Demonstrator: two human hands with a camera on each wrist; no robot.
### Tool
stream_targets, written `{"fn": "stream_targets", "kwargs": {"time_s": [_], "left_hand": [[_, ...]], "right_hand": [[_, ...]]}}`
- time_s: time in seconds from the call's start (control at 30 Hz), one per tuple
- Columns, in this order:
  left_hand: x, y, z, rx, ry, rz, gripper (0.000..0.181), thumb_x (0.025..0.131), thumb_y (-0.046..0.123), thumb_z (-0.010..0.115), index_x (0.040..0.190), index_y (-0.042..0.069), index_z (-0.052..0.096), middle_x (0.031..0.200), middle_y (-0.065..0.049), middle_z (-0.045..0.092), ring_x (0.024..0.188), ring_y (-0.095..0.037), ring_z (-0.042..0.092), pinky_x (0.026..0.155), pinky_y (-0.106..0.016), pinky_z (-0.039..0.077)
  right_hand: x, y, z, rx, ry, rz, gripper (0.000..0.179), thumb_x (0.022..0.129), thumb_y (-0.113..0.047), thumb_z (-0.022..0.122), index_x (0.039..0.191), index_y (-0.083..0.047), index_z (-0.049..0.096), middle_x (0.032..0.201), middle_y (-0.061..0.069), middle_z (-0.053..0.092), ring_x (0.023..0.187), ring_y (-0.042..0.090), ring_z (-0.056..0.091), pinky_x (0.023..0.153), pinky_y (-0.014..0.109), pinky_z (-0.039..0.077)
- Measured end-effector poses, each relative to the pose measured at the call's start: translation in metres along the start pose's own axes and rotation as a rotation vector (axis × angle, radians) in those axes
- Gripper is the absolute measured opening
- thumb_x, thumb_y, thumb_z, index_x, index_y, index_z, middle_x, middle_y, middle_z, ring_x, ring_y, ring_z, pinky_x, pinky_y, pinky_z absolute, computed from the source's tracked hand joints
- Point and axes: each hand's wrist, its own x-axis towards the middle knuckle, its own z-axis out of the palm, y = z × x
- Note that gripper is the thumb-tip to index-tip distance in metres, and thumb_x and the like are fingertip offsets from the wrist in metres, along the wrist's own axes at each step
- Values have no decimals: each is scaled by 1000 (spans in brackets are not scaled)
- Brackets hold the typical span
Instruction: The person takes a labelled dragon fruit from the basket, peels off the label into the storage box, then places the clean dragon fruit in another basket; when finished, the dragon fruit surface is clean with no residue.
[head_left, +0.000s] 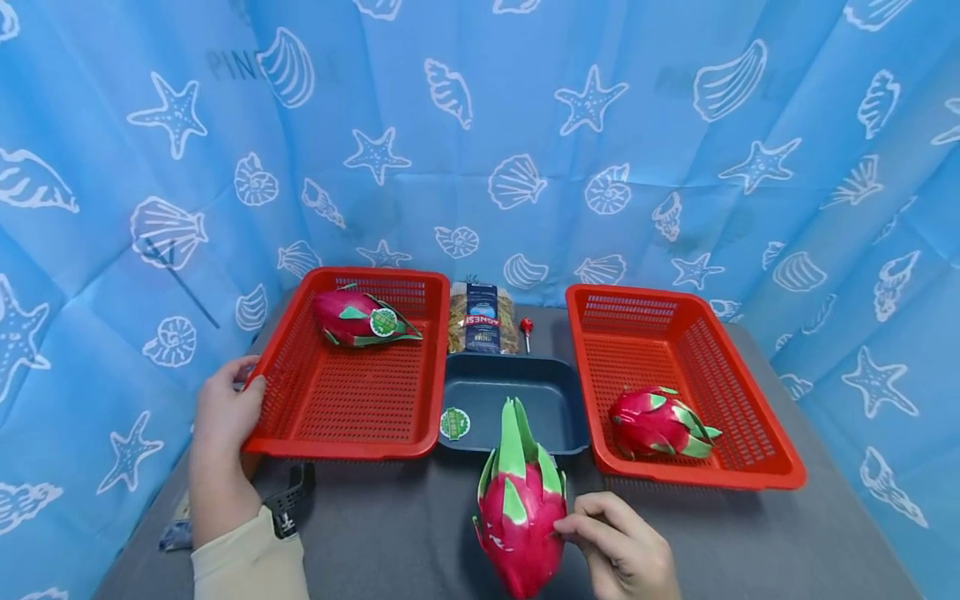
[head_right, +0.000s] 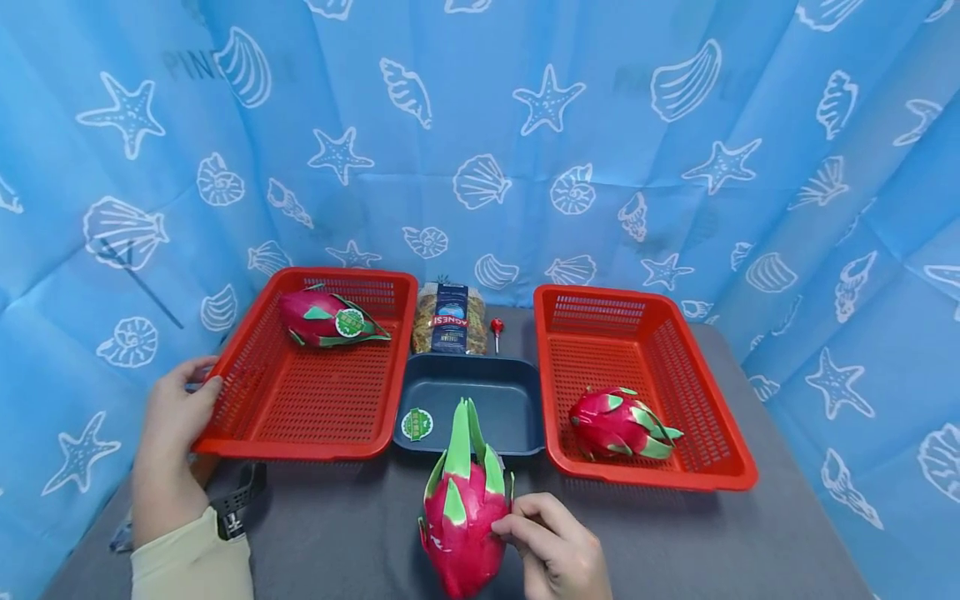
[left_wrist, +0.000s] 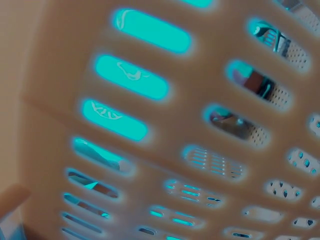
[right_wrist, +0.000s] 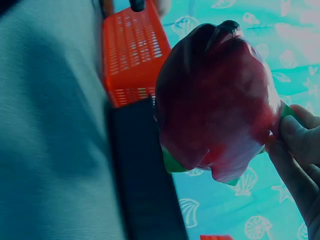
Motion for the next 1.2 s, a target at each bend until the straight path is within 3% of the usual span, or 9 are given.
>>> {"fn": "stream_targets", "kwargs": {"time_s": [0.13, 0.23, 0.53, 0.7, 0.87, 1.03, 1.1, 1.2], "left_hand": [[-1, -1, -1, 25, 19, 11, 56, 105, 22, 52, 156, 3, 39, 138, -29, 45, 104, -40, 60, 67, -39, 62], [-1, 0, 0, 48, 34, 22, 54, 105, 21, 50, 154, 3, 42, 135, -28, 47, 100, -39, 61, 67, -38, 62], [-8, 1, -4, 65, 13, -7, 58, 105, 22, 50, 158, 2, 35, 138, -31, 45, 106, -43, 59, 72, -46, 62], [-13, 9, -8, 144, 20, 34, 59, 104, 22, 51, 156, -3, 35, 136, -33, 46, 104, -44, 58, 73, -49, 62], [-28, 24, -15, 223, 75, 144, 57, 103, 20, 52, 151, -8, 40, 140, -33, 43, 117, -49, 50, 86, -61, 55], [-58, 41, -11, 244, 190, 299, 52, 101, 17, 55, 147, -6, 48, 137, -30, 47, 120, -48, 47, 91, -66, 49], [-73, 48, -6, 225, 251, 384, 49, 99, 15, 59, 145, -3, 52, 135, -27, 51, 118, -45, 49, 88, -63, 51], [-94, 58, 6, 186, 321, 546, 44, 96, 8, 65, 139, 0, 60, 132, -21, 59, 113, -38, 56, 90, -43, 53]], "right_hand": [[-12, -7, 3, -45, -23, 119, 52, 63, 26, 81, 91, -18, 78, 93, -7, 58, 76, 7, 57, 64, 14, 53], [-17, -7, 7, -87, -33, 142, 60, 56, 29, 82, 89, -22, 77, 92, -13, 56, 74, 4, 57, 62, 12, 51], [-26, 3, 18, -96, -198, 131, 58, 58, 27, 73, 91, -20, 77, 94, -19, 51, 76, -2, 53, 62, 10, 47], [-25, 2, 23, -115, -187, 192, 50, 63, 15, 88, 91, -25, 78, 93, -22, 51, 76, -3, 53, 62, 14, 51], [-21, 0, 25, -109, -189, 225, 47, 66, 7, 91, 93, -29, 78, 93, -24, 53, 77, -2, 54, 64, 17, 53], [-21, 1, 23, -93, -195, 221, 46, 67, 5, 91, 95, -29, 78, 94, -24, 54, 78, -2, 55, 65, 18, 54], [-21, 1, 23, -93, -195, 221, 46, 67, 4, 92, 96, -29, 78, 94, -24, 54, 78, -2, 55, 65, 18, 54], [-21, 0, 22, -92, -195, 218, 46, 67, 4, 92, 96, -29, 78, 94, -24, 54, 78, -1, 55, 65, 18, 54]]}}
